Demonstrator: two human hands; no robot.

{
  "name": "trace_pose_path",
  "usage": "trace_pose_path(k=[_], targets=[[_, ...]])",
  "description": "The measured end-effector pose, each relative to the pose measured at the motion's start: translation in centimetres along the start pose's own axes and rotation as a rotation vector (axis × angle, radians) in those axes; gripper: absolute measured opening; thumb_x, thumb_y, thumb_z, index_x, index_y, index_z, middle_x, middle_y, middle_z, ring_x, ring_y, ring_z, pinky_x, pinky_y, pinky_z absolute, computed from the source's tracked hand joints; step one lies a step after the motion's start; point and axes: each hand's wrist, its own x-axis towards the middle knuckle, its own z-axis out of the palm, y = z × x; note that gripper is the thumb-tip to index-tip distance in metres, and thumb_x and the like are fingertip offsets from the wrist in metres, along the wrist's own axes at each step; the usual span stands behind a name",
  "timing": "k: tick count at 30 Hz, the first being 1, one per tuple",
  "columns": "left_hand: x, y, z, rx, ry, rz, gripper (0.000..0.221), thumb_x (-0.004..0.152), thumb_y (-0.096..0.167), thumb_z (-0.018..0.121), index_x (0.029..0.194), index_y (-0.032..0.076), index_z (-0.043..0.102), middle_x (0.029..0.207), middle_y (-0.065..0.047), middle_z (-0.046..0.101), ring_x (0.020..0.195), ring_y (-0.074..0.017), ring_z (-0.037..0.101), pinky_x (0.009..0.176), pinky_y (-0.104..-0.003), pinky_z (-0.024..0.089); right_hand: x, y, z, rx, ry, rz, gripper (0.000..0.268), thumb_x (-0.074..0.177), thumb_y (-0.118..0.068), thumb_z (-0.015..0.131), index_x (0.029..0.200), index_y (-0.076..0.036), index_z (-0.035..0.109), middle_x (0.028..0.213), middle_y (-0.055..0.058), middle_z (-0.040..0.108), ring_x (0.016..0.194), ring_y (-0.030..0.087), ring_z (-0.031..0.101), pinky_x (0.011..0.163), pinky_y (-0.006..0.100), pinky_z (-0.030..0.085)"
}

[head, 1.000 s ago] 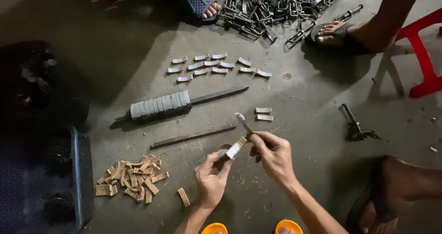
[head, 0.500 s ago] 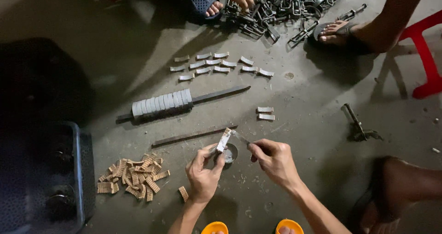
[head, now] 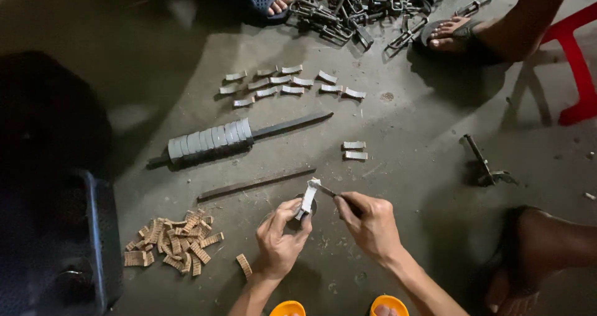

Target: Applying adhesive to small metal components and stacking them onto a central rod for assembly

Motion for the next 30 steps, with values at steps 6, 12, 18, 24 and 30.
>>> trace_pose_path(k=[6,12,18,24,30], targets=[[-0.1,-1.5,1.2,-0.084,-0.012,-0.087,0.027,0.077,0.0,0.079,0.094,0.001,0.058,0.107,-0.011,0.078,0.07,-0.0131,0.073,0.059,-0.024,0.059,1.3,4.0,-0.3,0.077,0.019,0.016,0.013,0.086,-0.005,0.072,0.097,-0.005,0.079,0.068,0.004,0.077,0.041,0.008,0.055,0.032,0.022,0.039],[1.6,-8.3,3.5,-0.184,-0.121,-0.483,0.029,0.081,-0.003,0.074,0.109,0.002,0.067,0.094,-0.007,0.077,0.078,-0.0141,0.074,0.068,-0.025,0.061,2.8,5.4,-3.7,0.258,0.223,0.506,0.014,0.091,-0.007,0.07,0.092,0.002,0.08,0.065,0.007,0.072,0.047,0.012,0.052,0.041,0.026,0.041],[9.9,-13.9,13.7,-0.001,-0.301,-0.41,0.022,0.082,0.007,0.071,0.104,0.007,0.071,0.089,-0.005,0.077,0.072,-0.0171,0.071,0.065,-0.03,0.058,2.6,7.8,-3.4,0.27,0.213,0.673,0.021,0.091,-0.01,0.069,0.083,0.007,0.078,0.064,0.011,0.072,0.05,0.016,0.056,0.046,0.029,0.045],[9.9,-17.0,24.4,0.126,-0.324,-0.438,0.017,0.077,0.001,0.068,0.093,0.0,0.071,0.085,-0.02,0.075,0.073,-0.0394,0.071,0.069,-0.048,0.056,2.2,8.9,-2.9,0.289,0.208,0.679,0.016,0.09,-0.006,0.071,0.095,0.006,0.081,0.065,0.015,0.075,0.047,0.018,0.057,0.041,0.03,0.046],[9.2,-14.4,10.8,0.113,-0.233,-0.386,0.02,0.08,0.011,0.07,0.098,0.004,0.072,0.085,-0.008,0.074,0.073,-0.0274,0.069,0.066,-0.04,0.054,1.4,8.4,-2.0,0.24,0.133,0.584,0.016,0.094,-0.002,0.067,0.103,0.006,0.077,0.075,0.018,0.075,0.051,0.021,0.058,0.041,0.031,0.045]])
